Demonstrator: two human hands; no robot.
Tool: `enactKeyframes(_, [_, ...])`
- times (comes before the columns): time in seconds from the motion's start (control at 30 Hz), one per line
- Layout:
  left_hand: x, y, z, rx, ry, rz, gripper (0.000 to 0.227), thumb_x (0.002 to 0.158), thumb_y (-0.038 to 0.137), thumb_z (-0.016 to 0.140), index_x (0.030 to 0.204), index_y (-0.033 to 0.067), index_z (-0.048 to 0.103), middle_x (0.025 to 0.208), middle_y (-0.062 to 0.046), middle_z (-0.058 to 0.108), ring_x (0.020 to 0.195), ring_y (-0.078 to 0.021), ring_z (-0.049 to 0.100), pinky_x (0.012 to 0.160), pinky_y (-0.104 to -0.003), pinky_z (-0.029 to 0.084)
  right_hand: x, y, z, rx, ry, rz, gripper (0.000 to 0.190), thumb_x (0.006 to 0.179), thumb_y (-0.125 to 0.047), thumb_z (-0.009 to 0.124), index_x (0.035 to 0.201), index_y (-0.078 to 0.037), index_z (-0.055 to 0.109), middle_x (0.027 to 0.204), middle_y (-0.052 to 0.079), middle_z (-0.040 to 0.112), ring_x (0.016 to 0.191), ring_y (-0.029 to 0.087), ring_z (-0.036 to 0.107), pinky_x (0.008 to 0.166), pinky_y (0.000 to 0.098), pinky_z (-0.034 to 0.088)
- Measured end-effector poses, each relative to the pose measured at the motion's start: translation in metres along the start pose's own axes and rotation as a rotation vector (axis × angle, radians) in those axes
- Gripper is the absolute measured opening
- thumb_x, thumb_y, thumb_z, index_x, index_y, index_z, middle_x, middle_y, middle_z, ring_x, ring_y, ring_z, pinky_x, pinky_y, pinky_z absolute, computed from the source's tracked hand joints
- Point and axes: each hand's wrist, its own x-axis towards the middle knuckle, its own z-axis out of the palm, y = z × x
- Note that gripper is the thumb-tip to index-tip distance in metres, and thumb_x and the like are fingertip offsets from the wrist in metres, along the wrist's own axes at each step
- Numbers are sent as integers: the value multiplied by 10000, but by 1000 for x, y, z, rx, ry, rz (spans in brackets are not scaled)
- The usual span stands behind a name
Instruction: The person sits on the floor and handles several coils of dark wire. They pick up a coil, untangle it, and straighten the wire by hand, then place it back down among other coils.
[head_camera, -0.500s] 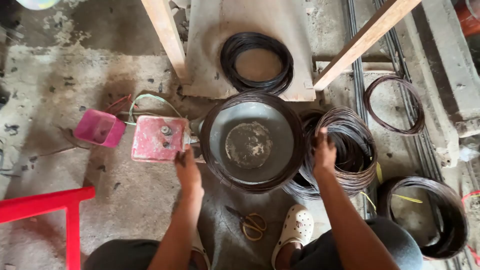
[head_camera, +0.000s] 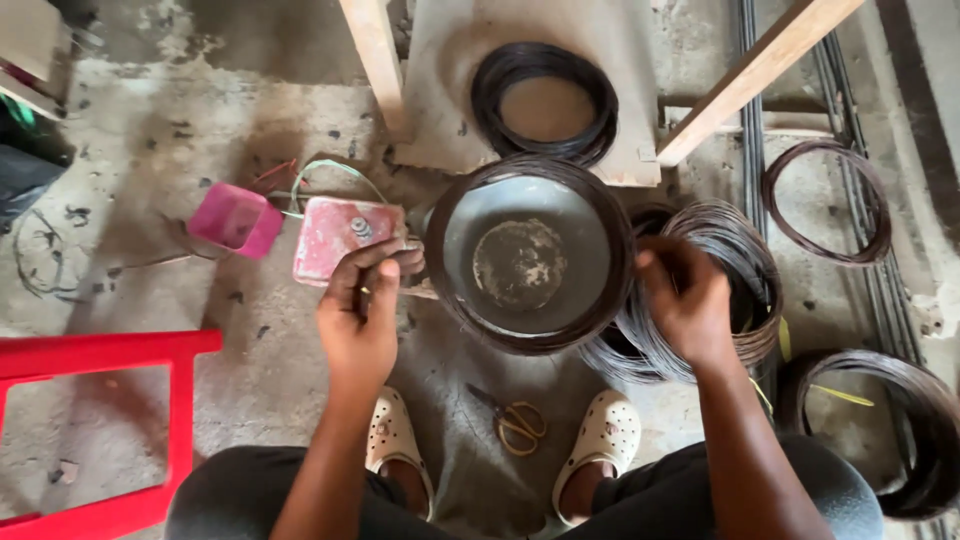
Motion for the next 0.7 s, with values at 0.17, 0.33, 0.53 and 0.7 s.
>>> enactKeyframes(0.17, [-6, 55, -24, 386, -164, 175, 180, 997, 194, 657, 1127, 127, 760, 974, -71, 801, 960, -277, 777, 922, -409, 564, -23, -55, -27, -181, -273, -124, 188, 890, -240, 783, 1014, -100, 793, 883, 134, 785, 865, 347, 761, 820, 456, 574])
enactKeyframes(0.33, [11, 65, -45, 553, -277, 269, 154, 982, 229, 694, 1092, 180, 790, 958, -30, 797, 956, -274, 768, 893, -398, 560, -17, -63, -61, -279, -386, -211, 222, 884, -188, 769, 1007, -3, 775, 857, 225, 777, 789, 389, 773, 747, 492, 605])
enactKeyframes(0.53, [43, 6, -66, 801, -585, 204, 255, 985, 331, 623, 1158, 157, 695, 992, -51, 789, 767, -250, 754, 674, -390, 540, 18, -7, -98, -238, -563, -352, 201, 977, -49, 643, 1136, 71, 663, 1032, 186, 794, 550, 112, 785, 372, 107, 686])
enactKeyframes(0.7, [59, -24, -86, 213, -133, -146, 202, 1084, 156, 583, 1095, -13, 693, 855, -147, 731, 702, -189, 697, 711, -279, 565, 29, 35, -111, 56, -172, 223, 468, 1084, -238, 501, 1431, 72, 452, 1103, 229, 699, 1029, 315, 702, 960, 418, 578])
